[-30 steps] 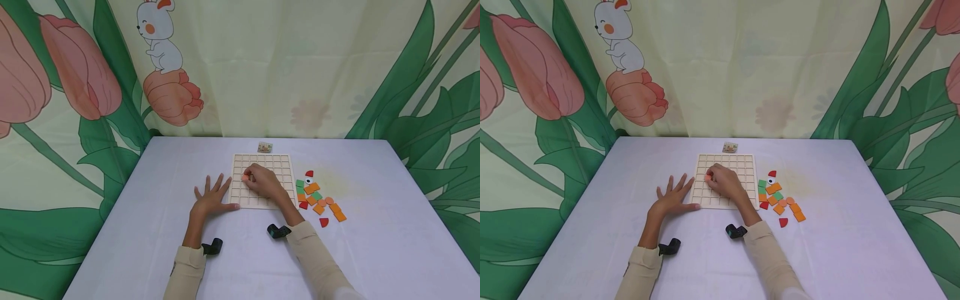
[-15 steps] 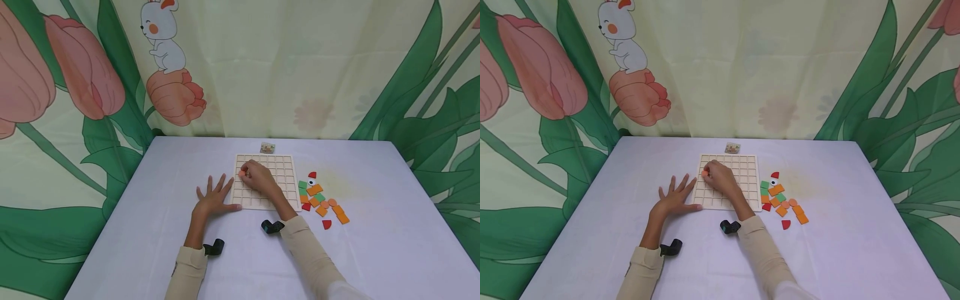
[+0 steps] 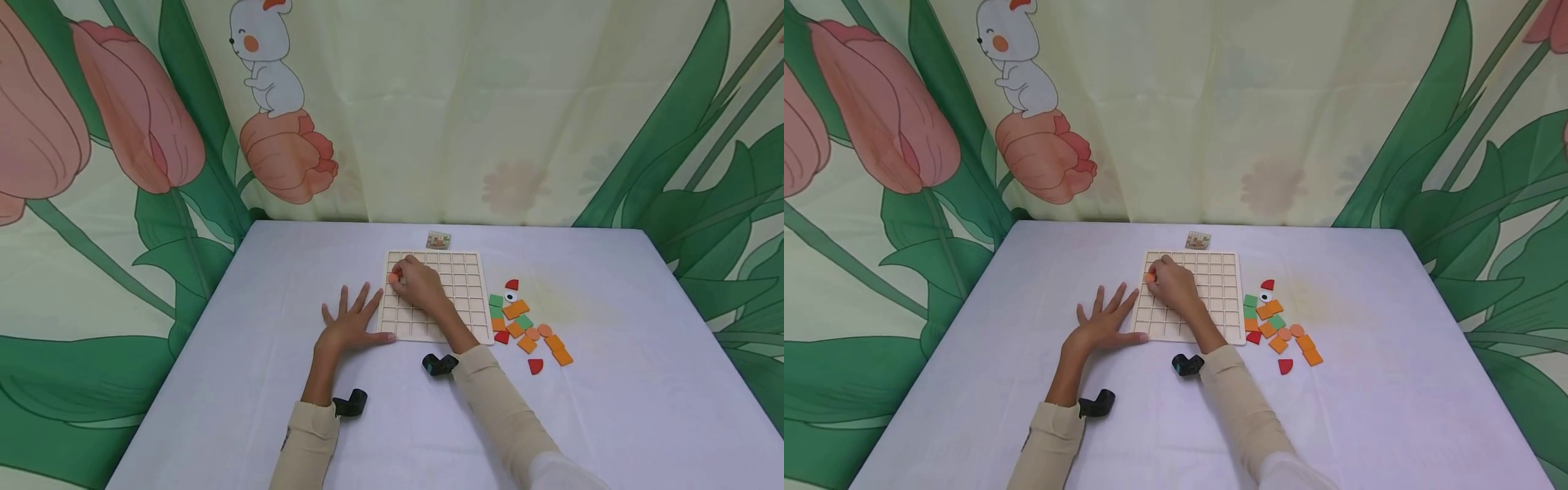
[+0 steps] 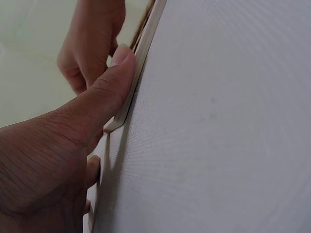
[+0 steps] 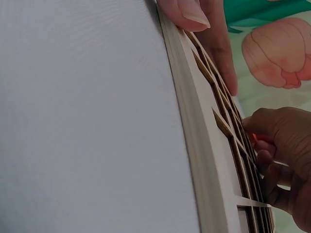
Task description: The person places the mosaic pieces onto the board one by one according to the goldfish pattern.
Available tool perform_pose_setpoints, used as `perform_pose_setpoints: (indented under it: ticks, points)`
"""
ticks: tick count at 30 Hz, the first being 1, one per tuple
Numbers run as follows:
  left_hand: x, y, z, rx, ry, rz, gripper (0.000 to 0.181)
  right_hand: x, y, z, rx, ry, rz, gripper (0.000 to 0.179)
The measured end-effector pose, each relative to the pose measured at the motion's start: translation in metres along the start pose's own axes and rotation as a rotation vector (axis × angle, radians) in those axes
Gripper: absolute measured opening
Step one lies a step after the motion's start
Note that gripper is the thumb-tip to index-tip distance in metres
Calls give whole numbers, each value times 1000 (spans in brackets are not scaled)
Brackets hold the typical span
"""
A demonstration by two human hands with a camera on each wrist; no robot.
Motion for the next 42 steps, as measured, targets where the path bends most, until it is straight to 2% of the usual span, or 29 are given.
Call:
perform_pose_setpoints:
  ticks: [26, 42]
  points:
    - [-2, 2, -1, -5, -1, -13, 101, -2, 2, 15, -154, 45, -2, 27]
    - [0, 1, 2, -7, -8, -30, 101, -2, 4, 18, -160, 32, 15, 23]
Point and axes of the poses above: each hand's wrist, its own x-axis away from the middle knuckle, its own y-axis out of the palm, z = x × y, the point moved 10 cm from there along -x, towards the middle knuckle, and after that the axes turned 8 degrees about -z, right-handed, at the moved point
